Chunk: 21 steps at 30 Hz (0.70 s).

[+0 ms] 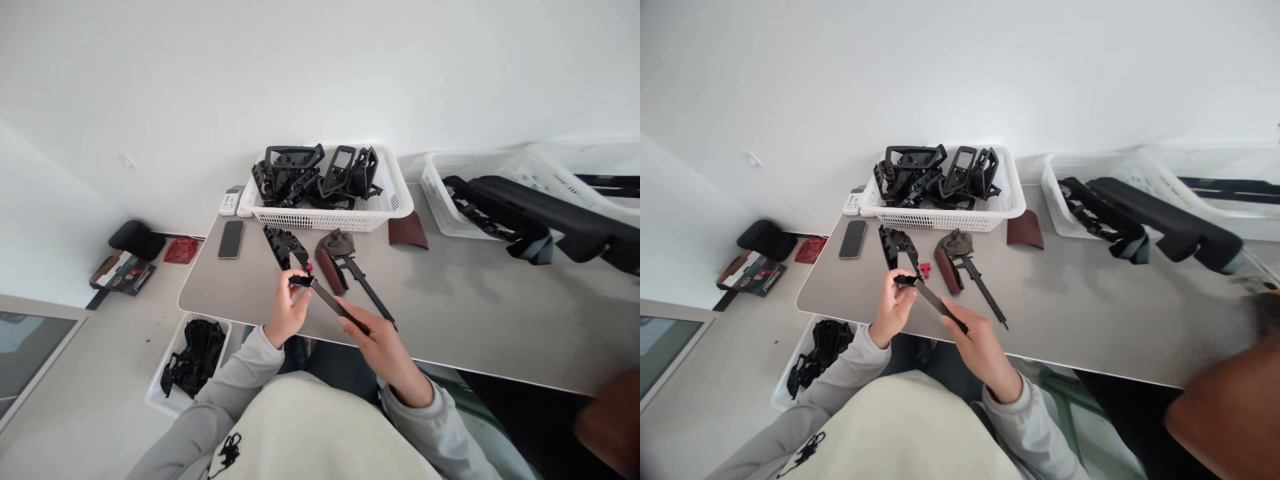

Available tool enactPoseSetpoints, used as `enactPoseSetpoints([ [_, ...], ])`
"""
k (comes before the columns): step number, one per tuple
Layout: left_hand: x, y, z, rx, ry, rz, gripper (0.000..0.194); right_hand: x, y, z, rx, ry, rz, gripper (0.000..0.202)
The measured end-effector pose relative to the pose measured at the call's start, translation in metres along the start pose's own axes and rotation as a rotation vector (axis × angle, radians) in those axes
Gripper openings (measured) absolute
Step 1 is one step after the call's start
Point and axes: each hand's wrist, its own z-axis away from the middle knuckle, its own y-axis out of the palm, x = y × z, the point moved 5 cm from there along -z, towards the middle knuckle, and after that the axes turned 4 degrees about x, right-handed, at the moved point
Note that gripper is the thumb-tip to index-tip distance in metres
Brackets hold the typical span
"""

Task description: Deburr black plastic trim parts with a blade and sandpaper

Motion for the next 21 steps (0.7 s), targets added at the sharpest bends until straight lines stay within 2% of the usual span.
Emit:
enactPoseSetpoints([
  [5, 0.000, -0.002, 0.002, 0.033, 0.039, -0.252, 0.027, 0.006, -0.002, 0.002, -0.079, -0.102, 0.376, 0.044],
  [8, 0.000, -0.003, 0.002, 0.034, 0.062, -0.357, 0.026, 0.003, -0.004, 0.004, -0.092, -0.117, 0.498, 0.043],
  [14, -0.001, -0.003, 0.001, 0.027, 0.072, -0.366, 0.026, 0.004, -0.007, 0.005, -0.100, -0.123, 0.479, 0.041],
  [21, 0.000, -0.006, -0.001, -0.024, 0.011, -0.176, 0.028, 0.001, -0.011, 0.001, -0.054, -0.054, 0.316, 0.039],
])
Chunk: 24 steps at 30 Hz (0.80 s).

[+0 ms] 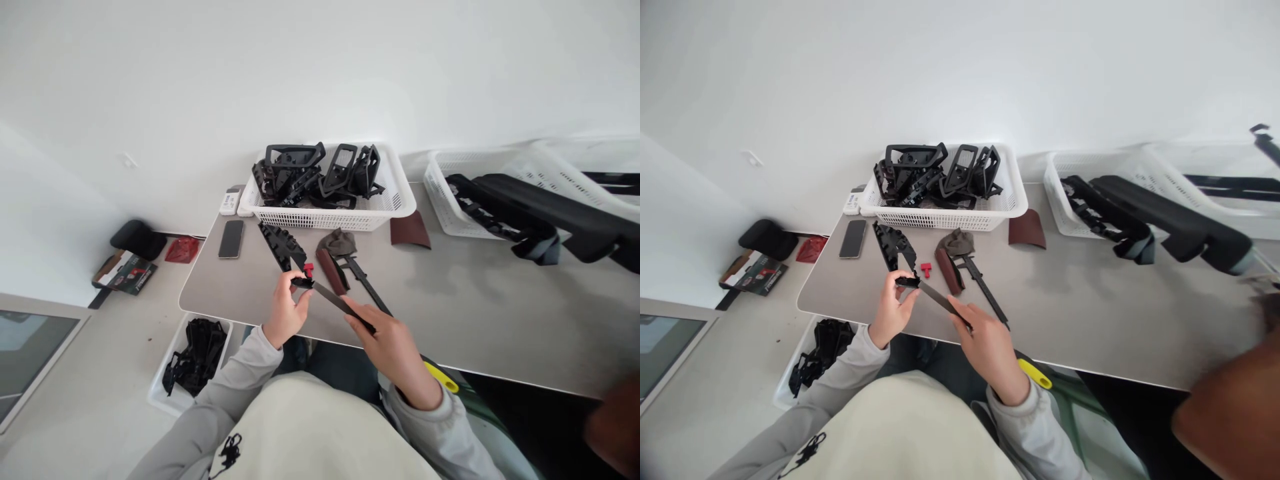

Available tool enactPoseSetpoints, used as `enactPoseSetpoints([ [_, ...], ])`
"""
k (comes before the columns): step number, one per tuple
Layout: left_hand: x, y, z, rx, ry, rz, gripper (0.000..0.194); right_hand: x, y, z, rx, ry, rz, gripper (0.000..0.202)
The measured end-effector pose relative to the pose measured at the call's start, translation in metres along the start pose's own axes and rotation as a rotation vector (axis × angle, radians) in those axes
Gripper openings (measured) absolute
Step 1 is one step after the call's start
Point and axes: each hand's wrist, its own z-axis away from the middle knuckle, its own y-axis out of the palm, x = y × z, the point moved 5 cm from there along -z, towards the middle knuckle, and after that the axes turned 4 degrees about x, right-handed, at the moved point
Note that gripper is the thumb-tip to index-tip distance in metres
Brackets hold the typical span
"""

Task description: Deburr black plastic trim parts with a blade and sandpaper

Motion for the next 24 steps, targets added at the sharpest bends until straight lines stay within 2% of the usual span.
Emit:
enactPoseSetpoints([
  [5, 0.004, 0.001, -0.005, -0.012, -0.102, 0.303, 0.034, -0.012, 0.000, -0.002, -0.022, 0.121, -0.386, 0.043],
  [9, 0.007, 0.006, -0.005, -0.028, -0.224, 0.467, 0.036, -0.014, 0.017, -0.005, -0.054, 0.243, -0.718, 0.053],
  [12, 0.007, 0.011, -0.005, -0.019, -0.316, 0.616, 0.042, -0.008, 0.029, -0.010, -0.049, 0.262, -0.875, 0.054],
  [19, 0.001, 0.019, -0.003, 0.018, -0.336, 0.666, 0.035, 0.004, 0.041, -0.028, -0.018, 0.232, -0.991, 0.054],
  [24, 0.001, 0.021, 0.001, 0.064, -0.319, 0.620, 0.041, 0.006, 0.042, -0.030, -0.024, 0.217, -0.965, 0.049],
])
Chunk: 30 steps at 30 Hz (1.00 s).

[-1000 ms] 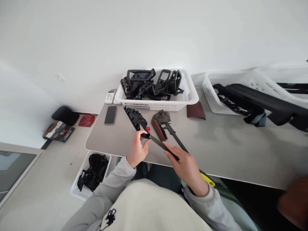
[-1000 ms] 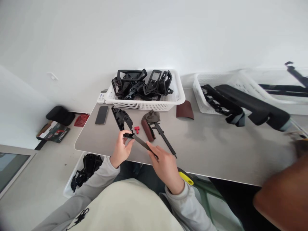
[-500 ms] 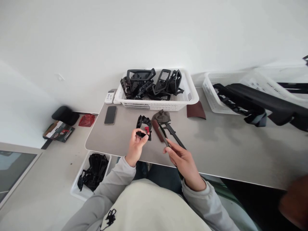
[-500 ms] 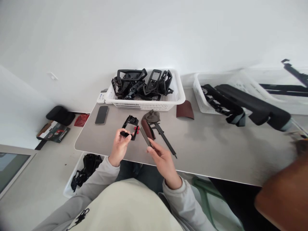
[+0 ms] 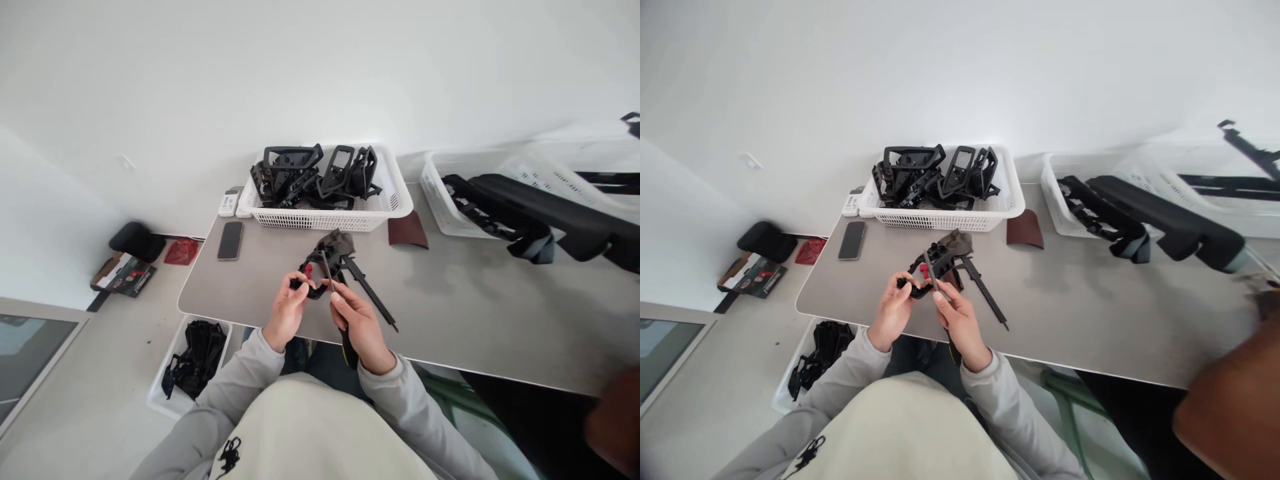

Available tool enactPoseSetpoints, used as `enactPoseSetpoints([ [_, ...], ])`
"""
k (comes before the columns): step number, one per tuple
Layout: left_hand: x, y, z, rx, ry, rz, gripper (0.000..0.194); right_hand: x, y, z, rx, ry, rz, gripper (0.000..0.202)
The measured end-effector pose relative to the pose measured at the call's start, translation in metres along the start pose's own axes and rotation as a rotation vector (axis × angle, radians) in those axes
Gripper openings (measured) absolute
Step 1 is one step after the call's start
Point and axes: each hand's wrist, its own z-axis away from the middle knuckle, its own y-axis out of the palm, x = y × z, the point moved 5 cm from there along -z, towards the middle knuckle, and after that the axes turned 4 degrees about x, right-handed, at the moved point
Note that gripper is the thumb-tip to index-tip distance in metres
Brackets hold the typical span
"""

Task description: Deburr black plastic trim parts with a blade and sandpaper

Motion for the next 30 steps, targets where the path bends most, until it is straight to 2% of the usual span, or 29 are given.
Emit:
enactPoseSetpoints([
  [6, 0.001, 0.001, 0.003, 0.016, -0.019, -0.066, 0.047, 0.001, -0.001, 0.003, -0.023, -0.047, 0.053, 0.040],
  [12, 0.001, 0.001, 0.001, 0.034, -0.064, 0.071, 0.046, -0.001, -0.003, 0.010, 0.035, -0.016, 0.074, 0.056],
  [17, 0.000, -0.010, -0.001, -0.096, 0.086, 0.073, 0.042, -0.002, 0.001, 0.023, 0.181, 0.096, -0.011, 0.070],
  [21, -0.003, -0.015, -0.001, -0.137, 0.233, -0.015, 0.033, -0.012, 0.008, 0.035, 0.290, 0.232, -0.030, 0.072],
  [30, -0.012, -0.019, 0.004, -0.143, 0.427, -0.381, 0.023, -0.013, 0.013, 0.037, 0.294, 0.279, -0.065, 0.072],
])
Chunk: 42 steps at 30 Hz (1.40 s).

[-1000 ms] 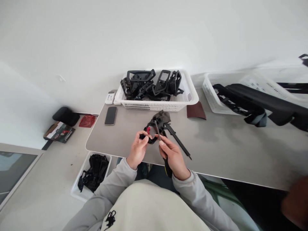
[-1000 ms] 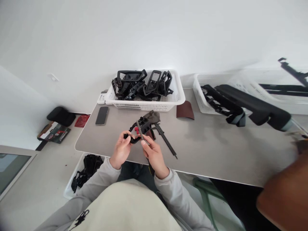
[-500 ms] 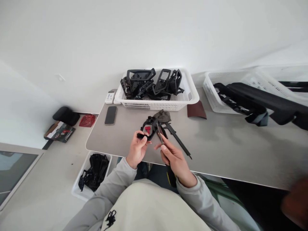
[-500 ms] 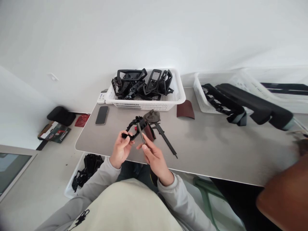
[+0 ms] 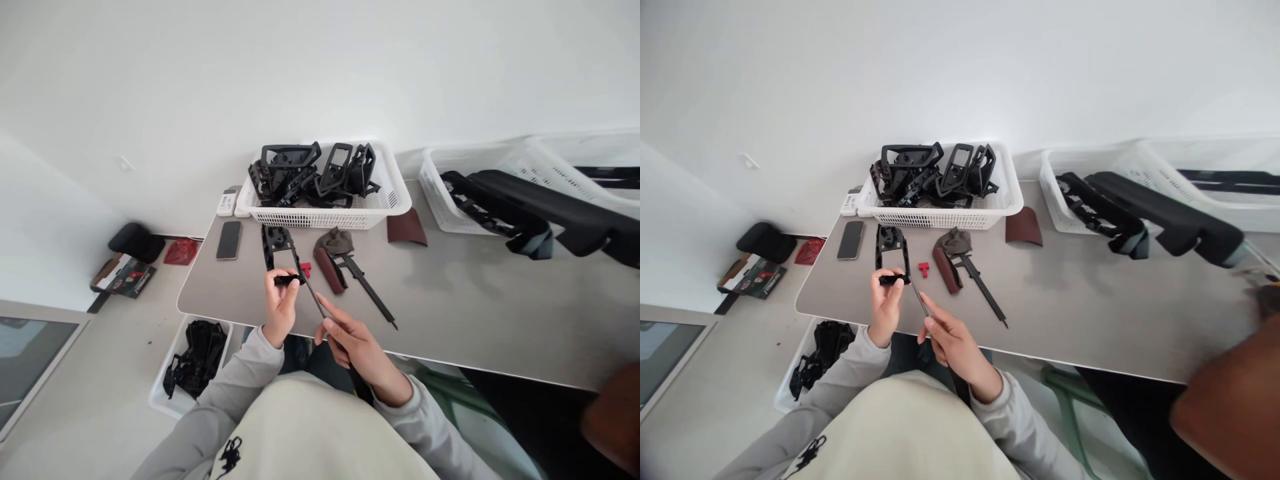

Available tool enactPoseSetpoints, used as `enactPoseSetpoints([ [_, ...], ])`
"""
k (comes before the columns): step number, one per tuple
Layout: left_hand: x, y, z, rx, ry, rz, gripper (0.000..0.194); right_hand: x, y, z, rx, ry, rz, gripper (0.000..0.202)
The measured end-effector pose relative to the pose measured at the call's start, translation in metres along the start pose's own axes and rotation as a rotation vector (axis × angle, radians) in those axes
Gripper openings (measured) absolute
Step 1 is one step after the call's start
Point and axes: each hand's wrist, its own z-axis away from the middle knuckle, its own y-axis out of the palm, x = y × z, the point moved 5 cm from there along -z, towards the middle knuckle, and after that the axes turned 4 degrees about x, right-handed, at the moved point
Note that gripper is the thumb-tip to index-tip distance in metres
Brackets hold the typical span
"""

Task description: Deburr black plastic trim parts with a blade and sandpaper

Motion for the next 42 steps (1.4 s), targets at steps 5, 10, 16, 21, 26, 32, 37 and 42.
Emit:
enactPoseSetpoints([
  [5, -0.009, 0.002, 0.002, 0.009, 0.103, -0.094, 0.021, 0.003, 0.000, 0.000, 0.009, 0.000, 0.005, 0.072],
  [10, -0.010, 0.001, 0.001, 0.015, 0.109, -0.118, 0.020, 0.000, 0.000, 0.005, 0.011, 0.074, -0.016, 0.073],
  [16, -0.011, 0.002, 0.001, 0.010, 0.108, -0.104, 0.021, 0.005, 0.001, 0.004, -0.024, 0.046, 0.000, 0.077],
  [21, -0.008, 0.000, 0.001, 0.015, 0.090, -0.133, 0.020, 0.004, 0.002, 0.004, -0.020, 0.083, 0.048, 0.077],
  [26, -0.008, 0.000, 0.000, 0.009, 0.080, -0.131, 0.023, 0.006, 0.002, 0.003, -0.042, 0.059, 0.069, 0.077],
  [32, -0.003, -0.002, -0.001, -0.016, 0.005, -0.082, 0.027, 0.002, 0.003, 0.006, -0.004, 0.107, 0.049, 0.078],
  [37, 0.008, -0.003, 0.000, -0.017, -0.083, 0.023, 0.030, 0.006, 0.003, 0.004, -0.036, 0.071, 0.032, 0.082],
  [42, 0.008, -0.003, -0.001, -0.047, -0.142, 0.129, 0.038, 0.004, -0.001, 0.006, 0.009, 0.071, -0.019, 0.079],
])
